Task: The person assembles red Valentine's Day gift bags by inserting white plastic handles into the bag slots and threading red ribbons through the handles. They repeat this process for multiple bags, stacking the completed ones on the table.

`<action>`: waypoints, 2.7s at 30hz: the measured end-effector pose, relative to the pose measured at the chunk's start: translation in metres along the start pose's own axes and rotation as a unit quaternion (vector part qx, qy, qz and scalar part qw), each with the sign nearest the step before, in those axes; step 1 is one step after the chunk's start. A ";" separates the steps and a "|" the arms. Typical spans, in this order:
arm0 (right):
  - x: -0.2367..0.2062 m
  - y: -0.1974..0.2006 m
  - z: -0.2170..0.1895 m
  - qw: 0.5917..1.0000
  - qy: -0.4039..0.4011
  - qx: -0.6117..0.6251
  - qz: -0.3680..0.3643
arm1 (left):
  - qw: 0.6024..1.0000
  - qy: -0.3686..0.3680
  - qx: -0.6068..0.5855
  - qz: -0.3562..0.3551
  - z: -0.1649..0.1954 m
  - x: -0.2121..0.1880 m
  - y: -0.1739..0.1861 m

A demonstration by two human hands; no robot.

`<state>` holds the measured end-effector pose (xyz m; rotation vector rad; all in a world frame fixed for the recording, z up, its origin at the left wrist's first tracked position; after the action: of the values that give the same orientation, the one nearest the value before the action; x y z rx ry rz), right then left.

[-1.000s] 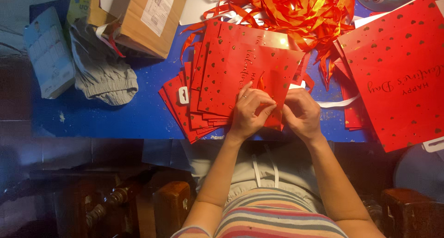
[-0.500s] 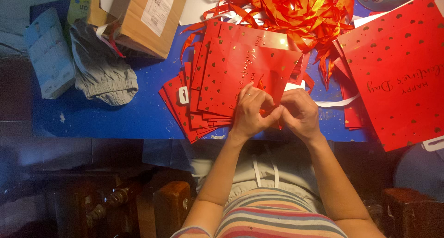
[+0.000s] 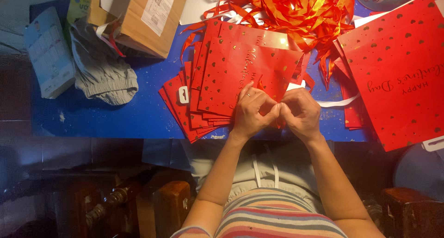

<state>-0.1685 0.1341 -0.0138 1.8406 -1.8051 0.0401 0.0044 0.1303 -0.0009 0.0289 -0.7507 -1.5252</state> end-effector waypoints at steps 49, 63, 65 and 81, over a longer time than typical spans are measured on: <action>0.001 -0.001 -0.003 0.999 -0.018 -0.040 0.026 | 1.000 -0.012 -0.002 0.014 0.003 0.001 0.001; 0.007 0.000 -0.010 0.993 0.072 -0.083 -0.043 | 0.999 -0.018 -0.007 0.028 0.001 -0.002 0.000; 0.005 0.000 -0.004 0.995 0.058 -0.075 -0.039 | 1.000 -0.016 -0.002 0.025 0.001 -0.001 0.000; 0.008 0.001 -0.015 0.996 0.054 -0.068 -0.023 | 0.999 -0.015 -0.019 0.029 0.002 0.000 0.002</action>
<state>-0.1633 0.1328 0.0026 1.7494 -1.6495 -0.0012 0.0050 0.1316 0.0017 -0.0442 -0.7398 -1.4879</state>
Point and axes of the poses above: each hand's wrist, its own x-axis towards the middle knuckle, its own y-axis out of the back of the hand, z = x × y, the point moved 1 cm from there along x, towards the middle knuckle, and after that the axes turned 3 degrees about -x, right-handed, at the moved point
